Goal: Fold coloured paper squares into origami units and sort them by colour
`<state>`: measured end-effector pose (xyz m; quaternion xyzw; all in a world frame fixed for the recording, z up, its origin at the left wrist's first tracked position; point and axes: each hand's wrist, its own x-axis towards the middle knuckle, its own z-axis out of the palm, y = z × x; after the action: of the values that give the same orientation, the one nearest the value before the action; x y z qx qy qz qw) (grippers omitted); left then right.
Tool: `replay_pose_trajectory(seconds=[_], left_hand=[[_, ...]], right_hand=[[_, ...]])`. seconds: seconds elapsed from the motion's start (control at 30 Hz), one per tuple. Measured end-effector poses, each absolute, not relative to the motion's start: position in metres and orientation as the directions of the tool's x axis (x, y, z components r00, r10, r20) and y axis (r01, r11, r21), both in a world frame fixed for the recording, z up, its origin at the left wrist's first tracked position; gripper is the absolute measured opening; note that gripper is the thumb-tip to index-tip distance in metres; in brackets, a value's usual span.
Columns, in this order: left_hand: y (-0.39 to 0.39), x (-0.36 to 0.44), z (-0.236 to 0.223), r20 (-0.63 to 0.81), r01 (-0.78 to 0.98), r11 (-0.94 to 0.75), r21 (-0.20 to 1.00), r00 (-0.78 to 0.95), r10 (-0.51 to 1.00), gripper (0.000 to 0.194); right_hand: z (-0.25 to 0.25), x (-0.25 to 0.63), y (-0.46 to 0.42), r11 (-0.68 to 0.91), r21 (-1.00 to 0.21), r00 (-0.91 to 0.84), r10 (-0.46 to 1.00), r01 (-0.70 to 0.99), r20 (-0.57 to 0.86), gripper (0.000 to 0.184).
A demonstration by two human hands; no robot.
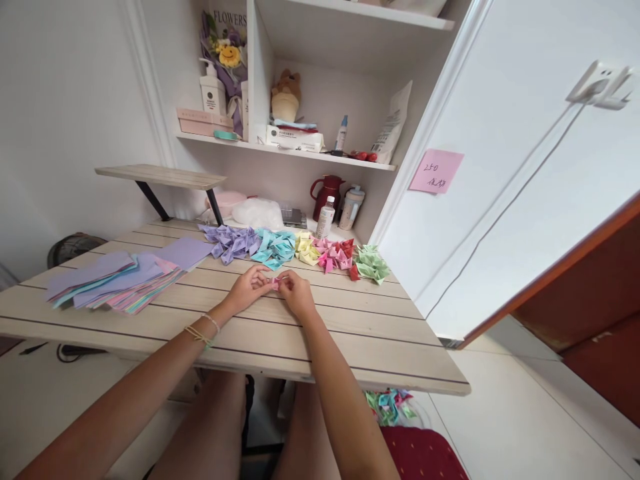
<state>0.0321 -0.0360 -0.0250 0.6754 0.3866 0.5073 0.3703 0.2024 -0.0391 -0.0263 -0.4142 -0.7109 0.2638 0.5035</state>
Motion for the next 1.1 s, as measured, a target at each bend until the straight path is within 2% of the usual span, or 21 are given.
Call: replay_pose_trajectory(seconds=[0.1, 0.2, 0.47, 0.67, 0.8, 0.9, 1.0, 1.1], left_hand=[[-0.0349, 0.0335, -0.0256, 0.278, 0.027, -0.288, 0.957, 0.194, 0.941, 0.047], [-0.0356, 0.0345, -0.0246, 0.175, -0.074, -0.161, 0.984, 0.266, 0.948, 0.04], [-0.0365, 0.0317, -0.0204, 0.128, -0.155, -0.091, 0.984, 0.248, 0.96, 0.039], [-0.0361, 0.0319, -0.0176, 0.091, -0.173, -0.044, 0.984, 0.273, 0.958, 0.038], [-0.0353, 0.0305, -0.0192, 0.085, -0.154, -0.043, 0.987, 0.279, 0.957, 0.041], [-0.0339, 0.0291, -0.0213, 0.1, -0.103, -0.077, 0.992, 0.247, 0.964, 0.042], [-0.0343, 0.0294, -0.0233, 0.152, -0.038, -0.148, 0.988, 0.219, 0.964, 0.042], [-0.0372, 0.0306, -0.0243, 0.229, 0.023, -0.242, 0.97, 0.24, 0.943, 0.045]], right_hand=[[-0.0253, 0.2009, -0.0406, 0.51, -0.822, -0.07, 0.857, 0.253, 0.51, 0.009], [-0.0258, 0.1997, -0.0408, 0.517, -0.818, -0.076, 0.853, 0.251, 0.516, 0.007], [-0.0259, 0.2014, -0.0398, 0.556, -0.76, -0.112, 0.825, 0.337, 0.554, 0.006], [-0.0236, 0.1996, -0.043, 0.621, -0.723, -0.163, 0.781, 0.304, 0.603, 0.005], [-0.0227, 0.1982, -0.0429, 0.577, -0.758, -0.143, 0.815, 0.303, 0.562, 0.007], [-0.0228, 0.1987, -0.0413, 0.501, -0.84, -0.177, 0.864, 0.209, 0.472, 0.019], [-0.0238, 0.1994, -0.0402, 0.415, -0.901, -0.253, 0.891, 0.123, 0.376, 0.021], [-0.0248, 0.1998, -0.0409, 0.384, -0.913, -0.288, 0.898, 0.14, 0.334, 0.023]])
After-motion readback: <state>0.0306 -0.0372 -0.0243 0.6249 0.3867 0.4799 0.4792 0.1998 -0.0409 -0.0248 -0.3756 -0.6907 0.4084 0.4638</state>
